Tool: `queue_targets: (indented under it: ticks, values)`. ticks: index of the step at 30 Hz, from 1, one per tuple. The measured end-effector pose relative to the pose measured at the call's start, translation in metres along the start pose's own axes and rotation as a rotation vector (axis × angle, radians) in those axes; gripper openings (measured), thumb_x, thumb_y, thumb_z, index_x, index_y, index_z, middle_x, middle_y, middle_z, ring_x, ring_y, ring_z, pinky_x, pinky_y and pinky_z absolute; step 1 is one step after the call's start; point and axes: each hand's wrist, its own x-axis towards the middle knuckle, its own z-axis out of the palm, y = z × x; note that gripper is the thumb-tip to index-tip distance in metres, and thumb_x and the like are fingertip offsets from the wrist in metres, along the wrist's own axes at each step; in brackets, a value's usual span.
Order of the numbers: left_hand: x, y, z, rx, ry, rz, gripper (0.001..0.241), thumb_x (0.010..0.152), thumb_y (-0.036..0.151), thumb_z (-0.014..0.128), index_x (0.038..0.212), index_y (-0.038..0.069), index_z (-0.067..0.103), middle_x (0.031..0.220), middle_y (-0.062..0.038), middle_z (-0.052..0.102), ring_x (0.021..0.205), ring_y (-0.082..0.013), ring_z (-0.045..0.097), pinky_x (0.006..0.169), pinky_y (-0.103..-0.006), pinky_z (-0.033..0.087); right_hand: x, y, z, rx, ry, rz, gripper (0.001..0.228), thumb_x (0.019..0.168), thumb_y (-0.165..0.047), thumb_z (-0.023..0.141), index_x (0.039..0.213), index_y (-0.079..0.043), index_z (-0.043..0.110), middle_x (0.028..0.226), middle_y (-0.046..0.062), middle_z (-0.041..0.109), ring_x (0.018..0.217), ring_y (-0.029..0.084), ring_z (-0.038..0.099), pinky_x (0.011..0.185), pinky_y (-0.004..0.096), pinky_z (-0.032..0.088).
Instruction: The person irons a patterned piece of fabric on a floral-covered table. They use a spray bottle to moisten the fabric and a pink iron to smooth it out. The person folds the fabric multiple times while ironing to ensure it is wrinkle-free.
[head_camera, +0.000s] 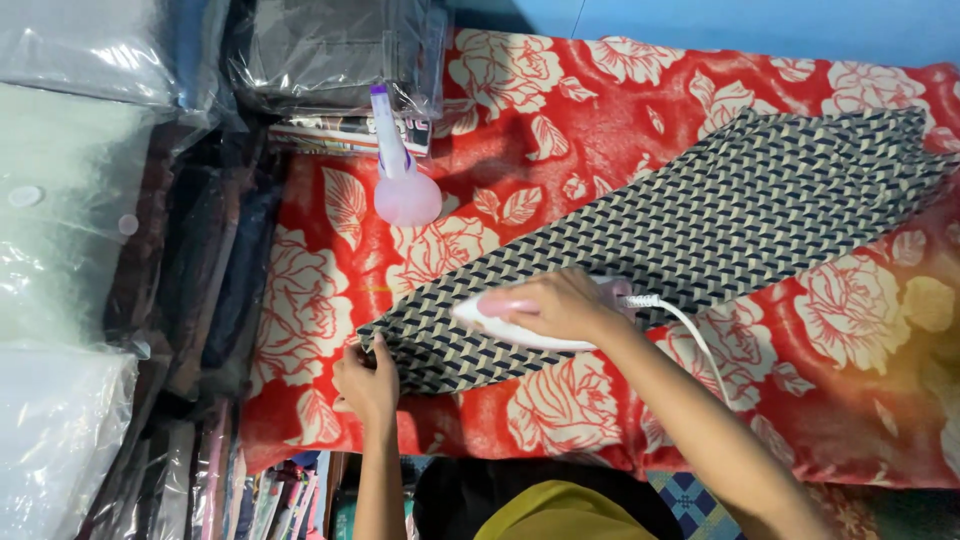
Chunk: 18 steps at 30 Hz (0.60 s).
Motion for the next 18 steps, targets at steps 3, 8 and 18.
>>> queue_targets:
  ticks: [3,8,18]
  values:
    - [-0.015,0.023,-0.019,-0.011,0.023,0.063,0.044,0.099,0.055,0.059,0.116,0.015,0.061,0.107,-0.008,0.063,0.106,-0.0337,0.060,0.094,-0.0600,0.037,0.018,0.003,0.004,-0.099,0.117,0.097,0.035,0.091,-0.050,0.064,0.123,-0.039,0.074,0.083,0.006,0.077,0.071,0.031,0.075,0.062,0.041,0.056]
    - [-0.020,0.021,-0.011,0.053,0.178,0.223,0.039,0.101,0.047,0.061,0.110,0.010,0.059,0.094,-0.009,0.063,0.094,-0.0332,0.064,0.088,-0.0525,0.043,-0.001,-0.036,-0.006,-0.008,-0.081,-0.103,0.034,0.094,-0.038,0.066,0.127,-0.035,0.073,0.083,0.008,0.077,0.062,0.021,0.069,0.058,0.030,0.051]
    - [-0.023,0.010,0.002,0.182,0.422,0.398,0.037,0.102,0.047,0.059,0.108,0.010,0.058,0.089,-0.007,0.060,0.084,-0.0285,0.063,0.080,-0.0433,0.046,-0.006,-0.019,0.010,-0.007,0.023,-0.044,0.040,0.096,-0.038,0.065,0.136,-0.036,0.066,0.084,0.009,0.077,0.058,0.020,0.067,0.052,0.028,0.048]
